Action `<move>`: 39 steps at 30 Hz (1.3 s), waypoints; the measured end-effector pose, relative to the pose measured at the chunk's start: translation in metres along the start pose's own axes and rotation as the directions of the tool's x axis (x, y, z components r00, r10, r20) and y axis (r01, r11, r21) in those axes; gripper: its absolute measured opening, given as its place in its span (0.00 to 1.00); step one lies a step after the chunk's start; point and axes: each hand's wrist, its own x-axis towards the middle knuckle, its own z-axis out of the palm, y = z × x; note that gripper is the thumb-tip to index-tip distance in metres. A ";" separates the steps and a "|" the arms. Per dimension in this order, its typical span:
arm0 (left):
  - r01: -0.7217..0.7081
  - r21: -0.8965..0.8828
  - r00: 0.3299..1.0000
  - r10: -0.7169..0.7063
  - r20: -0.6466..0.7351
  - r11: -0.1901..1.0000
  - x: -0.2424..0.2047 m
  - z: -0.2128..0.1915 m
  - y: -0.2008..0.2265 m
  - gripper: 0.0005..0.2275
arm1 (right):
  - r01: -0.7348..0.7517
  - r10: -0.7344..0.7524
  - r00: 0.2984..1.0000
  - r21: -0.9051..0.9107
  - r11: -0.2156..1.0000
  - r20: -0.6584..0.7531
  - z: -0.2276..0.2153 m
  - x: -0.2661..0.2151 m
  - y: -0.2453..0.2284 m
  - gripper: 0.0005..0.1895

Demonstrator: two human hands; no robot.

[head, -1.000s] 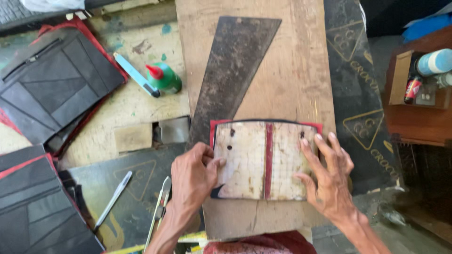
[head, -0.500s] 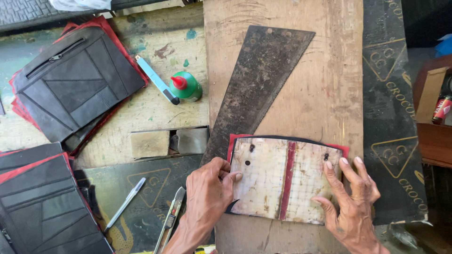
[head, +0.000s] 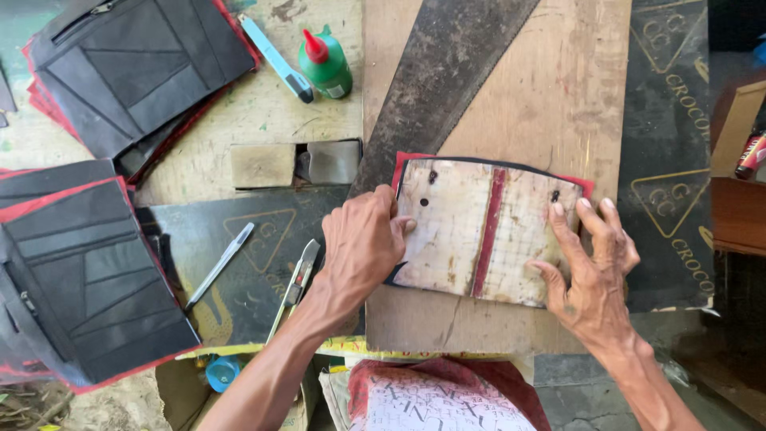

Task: The person uses a metal ruler and a utility knife to cut a black sheet with red edges on a wooden workbench. They align the ruler, score the material, and then use a wooden template to mark additional lines with a white marker before making further cuts.

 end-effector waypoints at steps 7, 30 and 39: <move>-0.404 0.037 0.914 0.405 -0.026 0.914 -0.010 0.037 0.004 0.17 | 0.037 -0.038 0.999 -0.051 0.998 -0.013 -0.004 0.001 -0.003 0.38; -0.523 -0.076 0.837 0.528 0.142 0.849 0.014 0.040 0.001 0.27 | -0.093 0.149 0.930 -0.178 0.980 0.336 -0.019 0.033 -0.086 0.50; -0.484 -0.119 0.858 0.497 0.130 0.867 0.025 0.049 0.000 0.20 | -0.220 0.269 0.884 -0.168 0.961 0.383 0.000 0.042 -0.109 0.55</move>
